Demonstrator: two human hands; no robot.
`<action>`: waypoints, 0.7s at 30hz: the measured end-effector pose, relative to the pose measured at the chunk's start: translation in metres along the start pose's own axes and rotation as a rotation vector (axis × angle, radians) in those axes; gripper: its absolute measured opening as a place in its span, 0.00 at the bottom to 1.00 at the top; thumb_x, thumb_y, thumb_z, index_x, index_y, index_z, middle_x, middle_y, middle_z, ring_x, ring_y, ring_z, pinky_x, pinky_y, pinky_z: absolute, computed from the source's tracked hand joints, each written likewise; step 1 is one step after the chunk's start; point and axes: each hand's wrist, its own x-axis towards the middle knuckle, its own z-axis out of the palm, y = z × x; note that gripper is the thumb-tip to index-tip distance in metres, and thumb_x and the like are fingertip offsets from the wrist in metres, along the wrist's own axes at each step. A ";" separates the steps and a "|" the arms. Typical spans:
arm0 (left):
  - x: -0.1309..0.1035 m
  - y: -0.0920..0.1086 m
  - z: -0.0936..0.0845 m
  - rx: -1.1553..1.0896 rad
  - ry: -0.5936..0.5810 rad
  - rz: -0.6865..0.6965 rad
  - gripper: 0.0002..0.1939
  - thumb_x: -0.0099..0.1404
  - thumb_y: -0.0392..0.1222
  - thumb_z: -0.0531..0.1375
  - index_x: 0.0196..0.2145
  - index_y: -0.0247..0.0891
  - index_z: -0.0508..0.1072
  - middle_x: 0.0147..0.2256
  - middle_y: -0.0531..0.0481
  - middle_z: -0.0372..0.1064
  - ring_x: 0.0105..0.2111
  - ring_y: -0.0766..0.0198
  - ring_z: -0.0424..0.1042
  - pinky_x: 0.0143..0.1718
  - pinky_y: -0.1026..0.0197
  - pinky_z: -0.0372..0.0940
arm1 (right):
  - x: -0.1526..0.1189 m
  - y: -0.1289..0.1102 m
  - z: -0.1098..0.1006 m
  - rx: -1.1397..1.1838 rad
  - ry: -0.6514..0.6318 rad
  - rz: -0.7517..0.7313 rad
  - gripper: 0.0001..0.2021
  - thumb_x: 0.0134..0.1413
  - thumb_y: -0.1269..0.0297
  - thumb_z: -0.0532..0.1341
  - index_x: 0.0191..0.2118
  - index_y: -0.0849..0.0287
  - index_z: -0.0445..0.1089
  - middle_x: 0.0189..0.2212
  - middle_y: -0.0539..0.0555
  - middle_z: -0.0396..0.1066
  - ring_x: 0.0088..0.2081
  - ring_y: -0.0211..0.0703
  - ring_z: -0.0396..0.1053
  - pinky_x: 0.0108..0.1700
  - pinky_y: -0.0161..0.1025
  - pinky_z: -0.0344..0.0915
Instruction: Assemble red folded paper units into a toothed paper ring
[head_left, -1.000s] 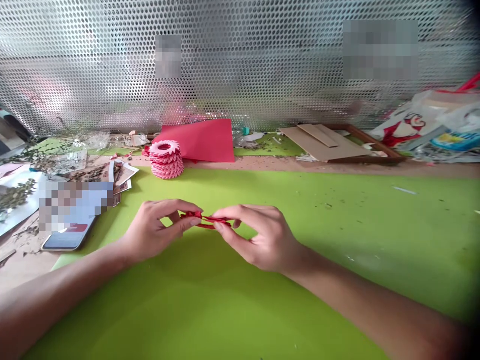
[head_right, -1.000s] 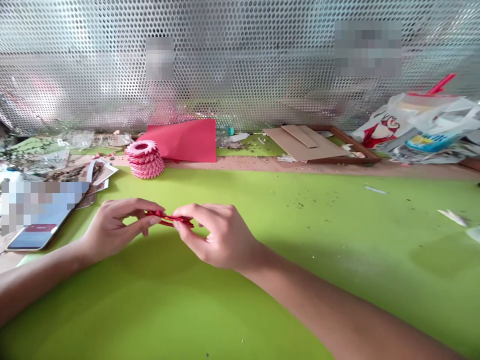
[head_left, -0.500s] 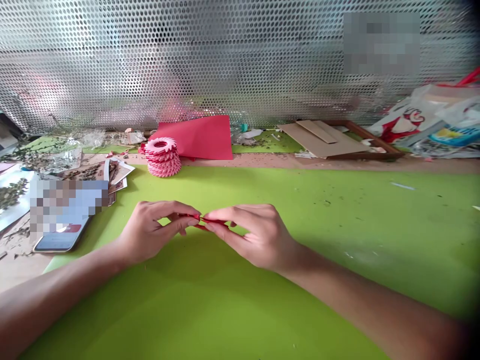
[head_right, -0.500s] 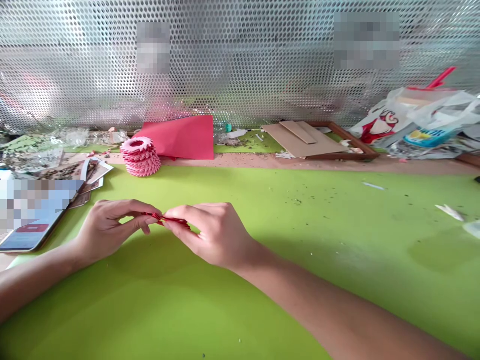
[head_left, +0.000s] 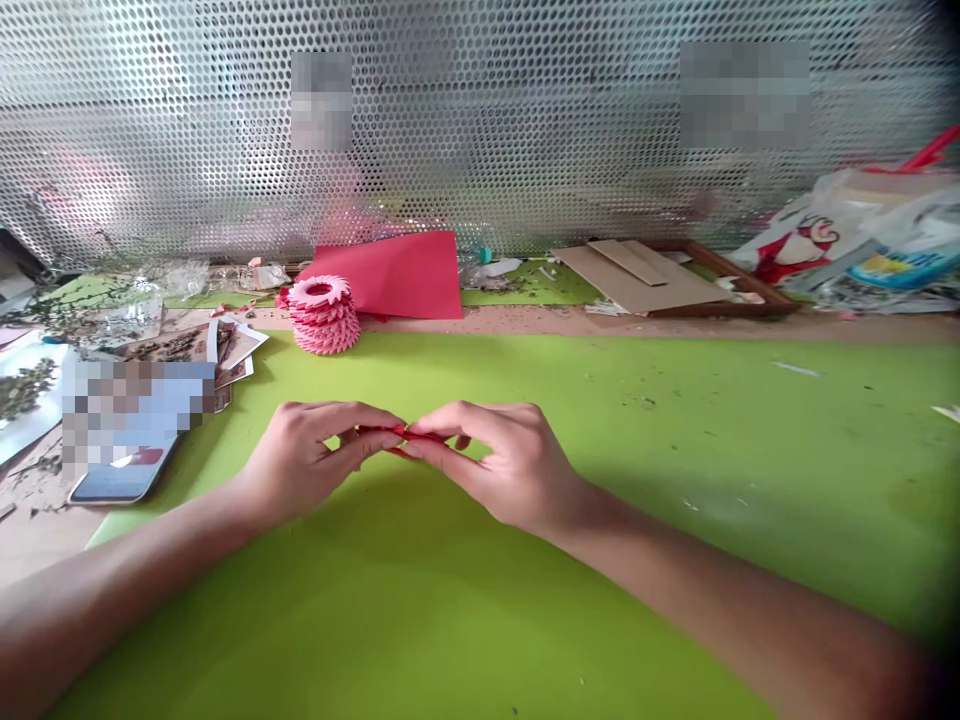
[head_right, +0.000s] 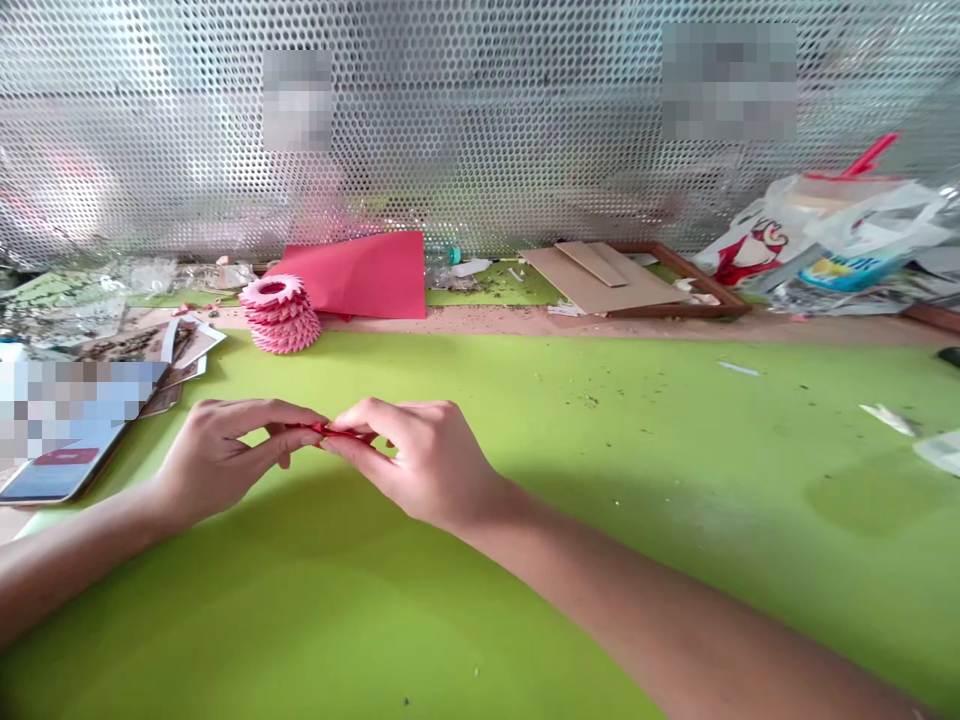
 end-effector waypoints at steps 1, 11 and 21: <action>0.001 0.001 0.000 0.013 0.000 0.003 0.06 0.67 0.38 0.62 0.37 0.39 0.81 0.28 0.54 0.80 0.20 0.72 0.72 0.27 0.72 0.67 | 0.000 0.001 0.000 0.011 0.000 0.010 0.03 0.60 0.65 0.66 0.39 0.58 0.75 0.31 0.51 0.81 0.29 0.38 0.78 0.31 0.32 0.72; 0.003 0.001 0.001 0.018 -0.004 -0.079 0.06 0.66 0.36 0.63 0.37 0.38 0.82 0.31 0.53 0.81 0.22 0.73 0.73 0.30 0.74 0.68 | 0.002 0.003 -0.007 0.069 -0.058 0.090 0.04 0.62 0.67 0.63 0.38 0.59 0.76 0.32 0.53 0.80 0.31 0.40 0.78 0.31 0.33 0.73; 0.004 0.001 0.006 -0.005 0.025 -0.103 0.10 0.68 0.40 0.61 0.41 0.39 0.83 0.38 0.49 0.82 0.34 0.63 0.80 0.36 0.69 0.71 | 0.004 0.001 -0.008 0.062 -0.083 0.199 0.07 0.61 0.65 0.63 0.41 0.61 0.77 0.35 0.54 0.81 0.31 0.40 0.78 0.30 0.32 0.72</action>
